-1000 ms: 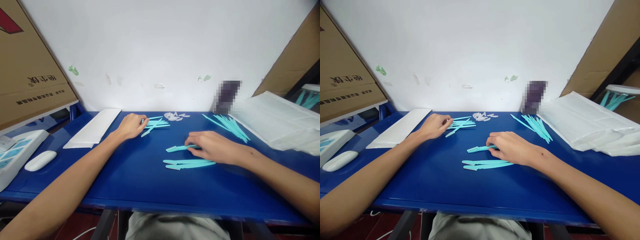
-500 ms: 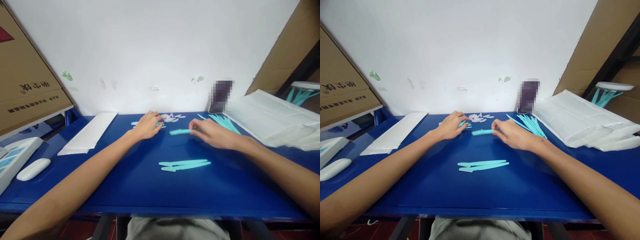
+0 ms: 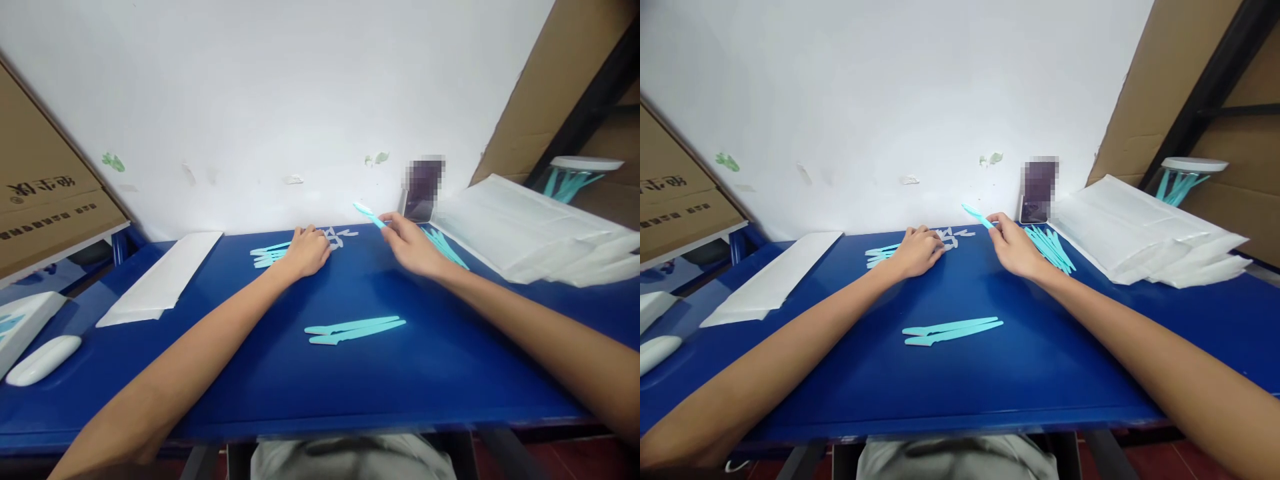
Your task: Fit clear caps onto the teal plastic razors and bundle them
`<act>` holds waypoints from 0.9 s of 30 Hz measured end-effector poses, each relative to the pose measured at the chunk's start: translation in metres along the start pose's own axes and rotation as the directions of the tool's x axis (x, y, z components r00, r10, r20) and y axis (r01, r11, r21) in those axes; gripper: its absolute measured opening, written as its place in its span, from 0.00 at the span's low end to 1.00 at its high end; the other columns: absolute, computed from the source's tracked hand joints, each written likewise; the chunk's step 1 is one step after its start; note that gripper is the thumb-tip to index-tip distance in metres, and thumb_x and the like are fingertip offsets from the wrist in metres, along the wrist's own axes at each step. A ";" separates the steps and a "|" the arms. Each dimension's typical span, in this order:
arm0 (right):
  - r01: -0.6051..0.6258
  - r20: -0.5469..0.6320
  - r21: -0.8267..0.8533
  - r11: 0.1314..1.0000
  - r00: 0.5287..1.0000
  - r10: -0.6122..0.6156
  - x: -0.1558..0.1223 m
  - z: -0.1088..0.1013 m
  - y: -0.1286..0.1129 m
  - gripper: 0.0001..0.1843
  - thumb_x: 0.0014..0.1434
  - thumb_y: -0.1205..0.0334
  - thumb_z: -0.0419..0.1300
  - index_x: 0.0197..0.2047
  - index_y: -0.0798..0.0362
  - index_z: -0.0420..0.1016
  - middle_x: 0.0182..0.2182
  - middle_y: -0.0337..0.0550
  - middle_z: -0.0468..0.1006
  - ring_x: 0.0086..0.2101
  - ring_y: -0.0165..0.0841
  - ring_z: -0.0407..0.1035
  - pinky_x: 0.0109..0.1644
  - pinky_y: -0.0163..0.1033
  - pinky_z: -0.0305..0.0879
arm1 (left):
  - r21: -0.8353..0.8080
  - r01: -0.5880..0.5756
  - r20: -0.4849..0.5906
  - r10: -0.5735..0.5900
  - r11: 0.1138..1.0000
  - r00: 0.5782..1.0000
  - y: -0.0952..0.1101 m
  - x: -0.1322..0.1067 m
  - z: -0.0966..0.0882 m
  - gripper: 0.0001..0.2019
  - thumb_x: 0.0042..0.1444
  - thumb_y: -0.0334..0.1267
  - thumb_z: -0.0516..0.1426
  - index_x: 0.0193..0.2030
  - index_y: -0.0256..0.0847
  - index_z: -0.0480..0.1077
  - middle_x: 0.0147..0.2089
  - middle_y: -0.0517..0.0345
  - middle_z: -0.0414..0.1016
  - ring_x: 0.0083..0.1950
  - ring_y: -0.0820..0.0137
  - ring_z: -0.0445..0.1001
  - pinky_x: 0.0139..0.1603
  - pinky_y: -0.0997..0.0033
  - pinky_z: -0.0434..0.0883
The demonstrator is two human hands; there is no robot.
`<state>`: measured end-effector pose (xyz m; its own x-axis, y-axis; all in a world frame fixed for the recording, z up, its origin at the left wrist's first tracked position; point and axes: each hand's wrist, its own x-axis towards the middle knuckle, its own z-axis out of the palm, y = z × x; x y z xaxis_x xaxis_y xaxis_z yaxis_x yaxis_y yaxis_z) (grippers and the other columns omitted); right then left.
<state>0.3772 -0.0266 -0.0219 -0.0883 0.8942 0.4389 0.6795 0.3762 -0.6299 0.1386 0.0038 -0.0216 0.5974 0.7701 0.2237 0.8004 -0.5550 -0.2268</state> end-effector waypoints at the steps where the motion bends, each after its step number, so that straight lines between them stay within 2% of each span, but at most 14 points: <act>1: -0.018 -0.003 0.005 1.000 1.000 0.018 -0.001 0.000 -0.002 0.16 0.66 0.57 0.49 0.50 0.52 0.71 0.31 0.41 0.74 0.31 0.35 0.68 0.37 0.42 0.63 | -0.012 -0.020 0.001 0.020 1.000 1.000 0.002 0.000 -0.002 0.16 0.70 0.39 0.49 0.46 0.38 0.78 0.50 0.44 0.78 0.55 0.53 0.68 0.50 0.54 0.61; 3: -0.059 0.015 0.030 0.998 0.998 0.058 -0.002 0.001 -0.005 0.18 0.63 0.52 0.53 0.51 0.53 0.72 0.34 0.43 0.76 0.32 0.36 0.68 0.38 0.41 0.63 | -0.039 -0.077 -0.003 0.077 0.996 0.997 0.008 -0.002 -0.006 0.15 0.70 0.39 0.51 0.44 0.38 0.79 0.47 0.46 0.79 0.55 0.54 0.69 0.50 0.55 0.60; 5: -0.093 0.036 0.037 0.995 0.995 0.091 -0.004 0.001 -0.008 0.23 0.55 0.48 0.63 0.50 0.53 0.74 0.37 0.43 0.78 0.34 0.36 0.69 0.39 0.41 0.64 | -0.073 -0.147 0.002 0.147 0.987 0.989 0.014 -0.009 -0.012 0.14 0.69 0.38 0.52 0.44 0.38 0.79 0.46 0.47 0.80 0.54 0.55 0.70 0.49 0.56 0.59; 7: -0.108 0.040 0.050 0.993 0.994 0.106 -0.006 0.001 -0.010 0.24 0.51 0.47 0.65 0.48 0.52 0.75 0.37 0.43 0.78 0.34 0.37 0.69 0.38 0.41 0.64 | -0.118 -0.210 0.011 0.213 0.971 0.977 0.019 -0.022 -0.019 0.13 0.69 0.38 0.53 0.44 0.39 0.79 0.45 0.49 0.80 0.53 0.56 0.70 0.49 0.57 0.59; 11: -0.092 0.113 0.138 0.986 0.991 0.077 -0.013 0.007 -0.016 0.18 0.60 0.48 0.56 0.45 0.52 0.76 0.36 0.43 0.79 0.36 0.38 0.70 0.40 0.42 0.63 | -0.205 -0.279 0.005 0.287 0.938 0.958 0.018 -0.062 -0.030 0.13 0.70 0.39 0.53 0.45 0.38 0.78 0.46 0.51 0.81 0.51 0.58 0.71 0.50 0.58 0.58; 15: 0.039 0.199 0.133 0.990 0.978 -0.065 -0.020 0.014 -0.022 0.19 0.64 0.48 0.53 0.47 0.52 0.75 0.42 0.45 0.80 0.40 0.40 0.71 0.45 0.43 0.63 | -0.267 -0.276 -0.062 0.269 0.923 0.961 0.009 -0.091 -0.028 0.14 0.71 0.41 0.52 0.46 0.39 0.78 0.45 0.52 0.81 0.49 0.61 0.72 0.49 0.60 0.59; 18: 0.100 0.287 0.080 0.992 0.950 -0.119 -0.026 0.016 -0.025 0.22 0.69 0.47 0.47 0.50 0.52 0.75 0.37 0.44 0.79 0.37 0.38 0.71 0.43 0.42 0.63 | -0.290 -0.267 -0.075 0.256 0.919 0.964 0.006 -0.094 -0.025 0.16 0.72 0.44 0.50 0.48 0.40 0.77 0.43 0.52 0.80 0.47 0.63 0.74 0.48 0.62 0.59; 21: 0.122 0.330 0.025 0.992 0.936 -0.123 -0.030 0.014 -0.027 0.24 0.70 0.46 0.44 0.52 0.52 0.74 0.32 0.42 0.77 0.33 0.37 0.69 0.41 0.41 0.62 | -0.283 -0.260 -0.076 0.249 0.923 0.965 0.007 -0.092 -0.028 0.18 0.73 0.45 0.47 0.56 0.40 0.74 0.42 0.51 0.78 0.45 0.62 0.74 0.47 0.63 0.60; 24: 0.117 0.339 0.007 0.993 0.934 -0.113 -0.032 0.012 -0.028 0.24 0.70 0.46 0.44 0.52 0.52 0.74 0.32 0.41 0.76 0.32 0.36 0.69 0.41 0.41 0.62 | -0.270 -0.272 -0.054 0.268 0.924 0.962 0.006 -0.091 -0.031 0.18 0.72 0.36 0.46 0.60 0.39 0.70 0.43 0.50 0.77 0.44 0.62 0.73 0.46 0.63 0.60; 27: 0.087 0.347 0.006 0.996 0.934 -0.083 -0.034 0.012 -0.032 0.24 0.70 0.46 0.45 0.50 0.51 0.75 0.30 0.39 0.75 0.30 0.36 0.68 0.38 0.40 0.61 | -0.250 -0.319 0.001 0.330 0.914 0.944 0.000 -0.093 -0.033 0.18 0.69 0.30 0.47 0.58 0.41 0.73 0.46 0.49 0.75 0.44 0.63 0.72 0.46 0.62 0.61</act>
<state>0.3499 -0.0663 -0.0246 -0.3920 0.8881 0.2399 0.6650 0.4537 -0.5932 0.0847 -0.0775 -0.0111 0.8279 0.5444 0.1351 0.5537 -0.8317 -0.0415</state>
